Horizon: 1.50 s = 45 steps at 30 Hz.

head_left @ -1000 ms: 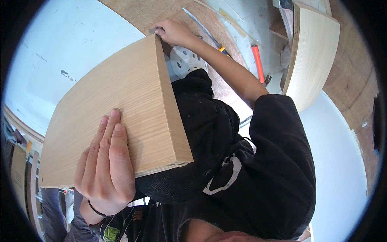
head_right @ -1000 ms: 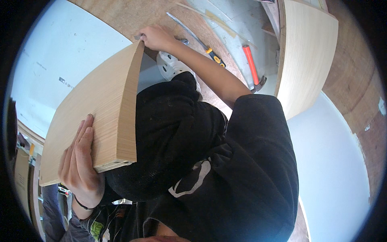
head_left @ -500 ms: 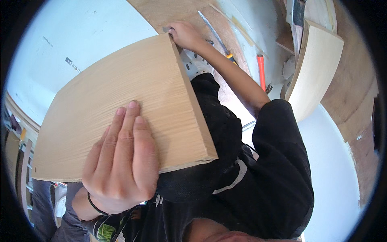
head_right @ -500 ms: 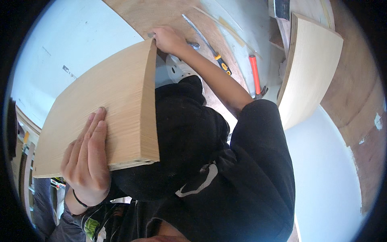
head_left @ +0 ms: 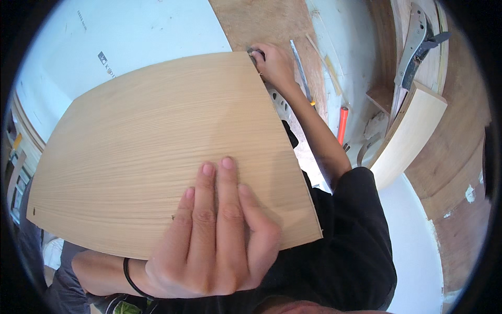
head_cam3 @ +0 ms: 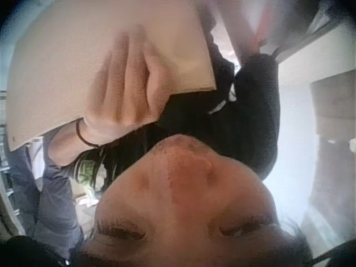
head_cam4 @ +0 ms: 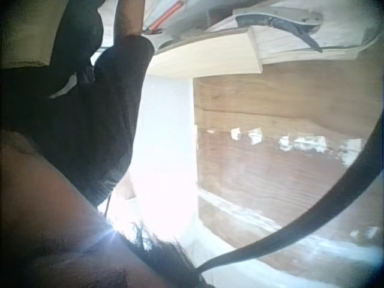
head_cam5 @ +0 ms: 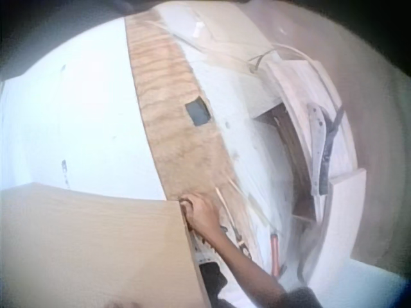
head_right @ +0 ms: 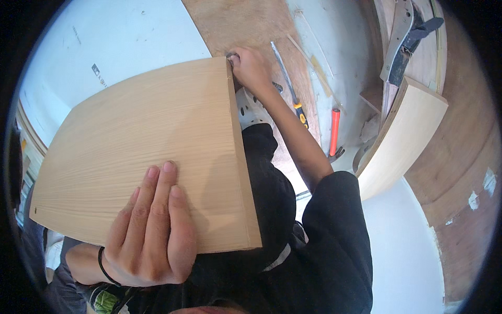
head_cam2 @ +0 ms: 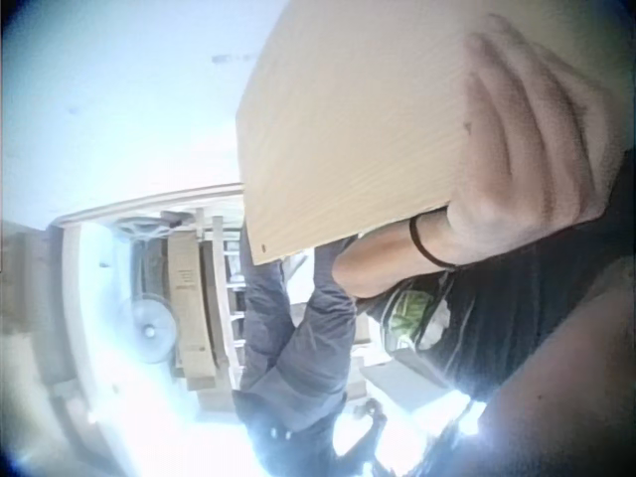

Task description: The person holds a curved wooden board and uses a metal file to smooth its edges. They switch to a utility knife to scrape and refine the edge, then return to filing. The process repeats with alternating tools to shape the wood.

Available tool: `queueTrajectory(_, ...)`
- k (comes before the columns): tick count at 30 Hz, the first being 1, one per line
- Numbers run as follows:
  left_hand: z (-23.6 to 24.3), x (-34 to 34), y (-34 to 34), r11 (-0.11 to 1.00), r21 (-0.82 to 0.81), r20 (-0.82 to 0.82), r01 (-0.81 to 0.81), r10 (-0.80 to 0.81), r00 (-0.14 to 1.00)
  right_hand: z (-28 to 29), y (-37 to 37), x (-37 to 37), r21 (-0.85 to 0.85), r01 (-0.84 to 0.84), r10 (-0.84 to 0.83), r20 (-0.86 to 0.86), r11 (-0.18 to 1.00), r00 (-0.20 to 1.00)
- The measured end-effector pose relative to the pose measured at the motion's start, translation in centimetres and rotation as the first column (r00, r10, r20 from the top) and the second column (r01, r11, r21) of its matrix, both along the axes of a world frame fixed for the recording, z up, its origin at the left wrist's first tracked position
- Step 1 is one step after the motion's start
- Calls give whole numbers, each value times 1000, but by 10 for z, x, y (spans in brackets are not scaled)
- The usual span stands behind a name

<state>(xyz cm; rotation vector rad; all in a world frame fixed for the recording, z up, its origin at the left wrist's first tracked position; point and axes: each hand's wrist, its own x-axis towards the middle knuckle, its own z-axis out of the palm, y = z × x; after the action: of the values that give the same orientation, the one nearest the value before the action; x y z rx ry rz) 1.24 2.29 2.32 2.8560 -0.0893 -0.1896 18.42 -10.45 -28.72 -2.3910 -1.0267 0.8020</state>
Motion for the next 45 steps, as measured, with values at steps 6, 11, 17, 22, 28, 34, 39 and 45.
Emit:
queueTrajectory(6, -2, -1, -1, 1000, 12, 14, -11, 11, 1000, -6, -1, -3, 60, 38, -37, -16, 997, 999)
queueTrajectory(11, -1, -1, 0, 1000, -2, 6, -7, 7, 1000, -9, 2, 4, 79, -25, 31, -69, 997, 997)
queueTrajectory(17, -4, -3, -3, 998, 17, 35, -54, 54, 998, -6, 7, 8, 70, -94, 98, -61, 993, 993)
queueTrajectory(22, -6, -4, -5, 997, 28, 57, -70, 69, 996, -5, 8, 10, 83, -107, 114, -82, 991, 990)
queueTrajectory(28, -4, -4, -3, 998, 2, 32, -69, 69, 997, 2, 2, 17, 56, -143, 153, -262, 988, 953)
queueTrajectory(34, -4, -4, -7, 995, 26, 42, -92, 91, 995, 0, 5, 12, 1, -106, 105, -96, 994, 990)
queueTrajectory(39, -3, -6, -7, 997, 28, 23, -77, 76, 997, -5, 9, 5, -29, -97, 96, -32, 995, 995)
queueTrajectory(45, -3, -5, -7, 997, 21, 13, -70, 70, 997, -3, 6, 1, -33, -49, 47, -57, 998, 997)
